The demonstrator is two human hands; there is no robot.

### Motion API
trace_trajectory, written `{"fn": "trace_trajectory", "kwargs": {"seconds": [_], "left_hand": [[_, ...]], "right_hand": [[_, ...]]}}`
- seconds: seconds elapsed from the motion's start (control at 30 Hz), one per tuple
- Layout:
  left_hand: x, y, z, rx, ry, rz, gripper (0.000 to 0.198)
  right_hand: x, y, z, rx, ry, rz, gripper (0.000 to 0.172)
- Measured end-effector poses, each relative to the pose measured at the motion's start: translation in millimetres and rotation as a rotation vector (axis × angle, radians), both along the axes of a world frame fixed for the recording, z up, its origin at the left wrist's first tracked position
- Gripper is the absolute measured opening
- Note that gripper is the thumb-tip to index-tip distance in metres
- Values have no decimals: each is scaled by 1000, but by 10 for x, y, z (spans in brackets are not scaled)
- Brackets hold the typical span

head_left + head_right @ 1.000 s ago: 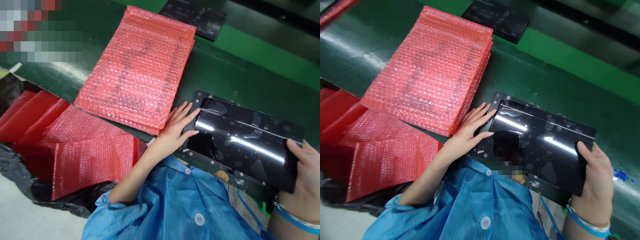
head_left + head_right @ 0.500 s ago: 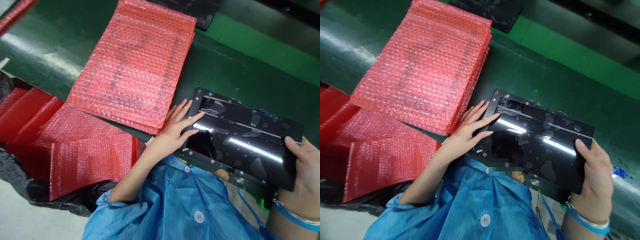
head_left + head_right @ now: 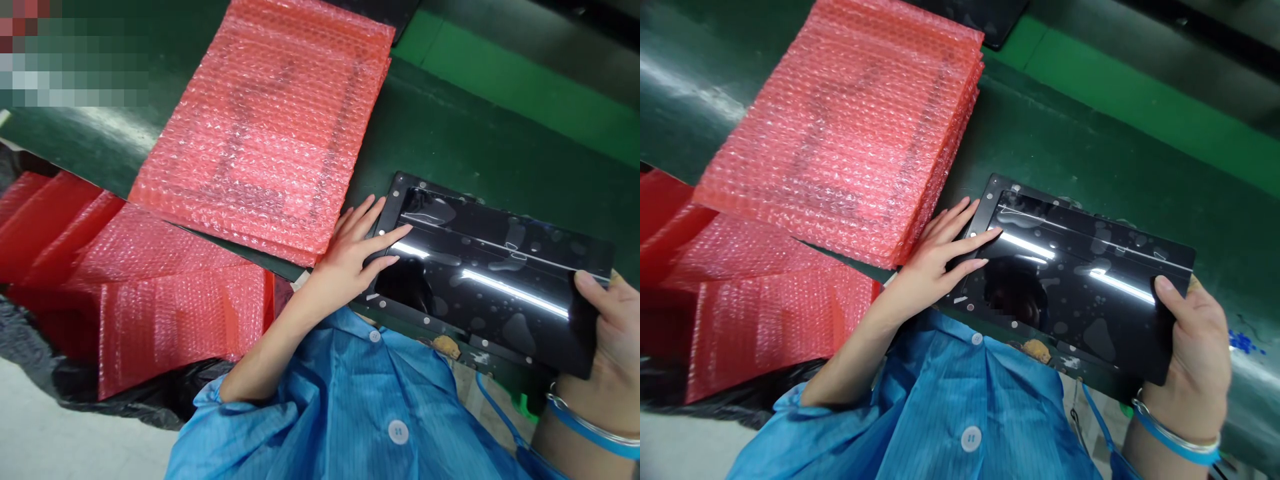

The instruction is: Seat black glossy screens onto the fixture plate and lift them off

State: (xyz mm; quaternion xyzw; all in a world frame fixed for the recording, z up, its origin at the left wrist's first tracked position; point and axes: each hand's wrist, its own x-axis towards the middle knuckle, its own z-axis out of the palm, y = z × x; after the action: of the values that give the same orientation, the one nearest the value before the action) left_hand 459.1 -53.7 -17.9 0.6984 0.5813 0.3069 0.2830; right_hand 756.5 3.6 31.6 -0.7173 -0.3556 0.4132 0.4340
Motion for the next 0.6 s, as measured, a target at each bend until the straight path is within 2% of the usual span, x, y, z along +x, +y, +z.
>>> {"fn": "trace_trajectory", "kwargs": {"seconds": [0.3,0.6], "left_hand": [[-5,-5,-7,33,13,-23,40],[12,-14,-36,97,16,-18,46]], "right_hand": [[17,-24,12,-6,-21,22,32],[-18,-2,65,-75,-20,-37,40]]}}
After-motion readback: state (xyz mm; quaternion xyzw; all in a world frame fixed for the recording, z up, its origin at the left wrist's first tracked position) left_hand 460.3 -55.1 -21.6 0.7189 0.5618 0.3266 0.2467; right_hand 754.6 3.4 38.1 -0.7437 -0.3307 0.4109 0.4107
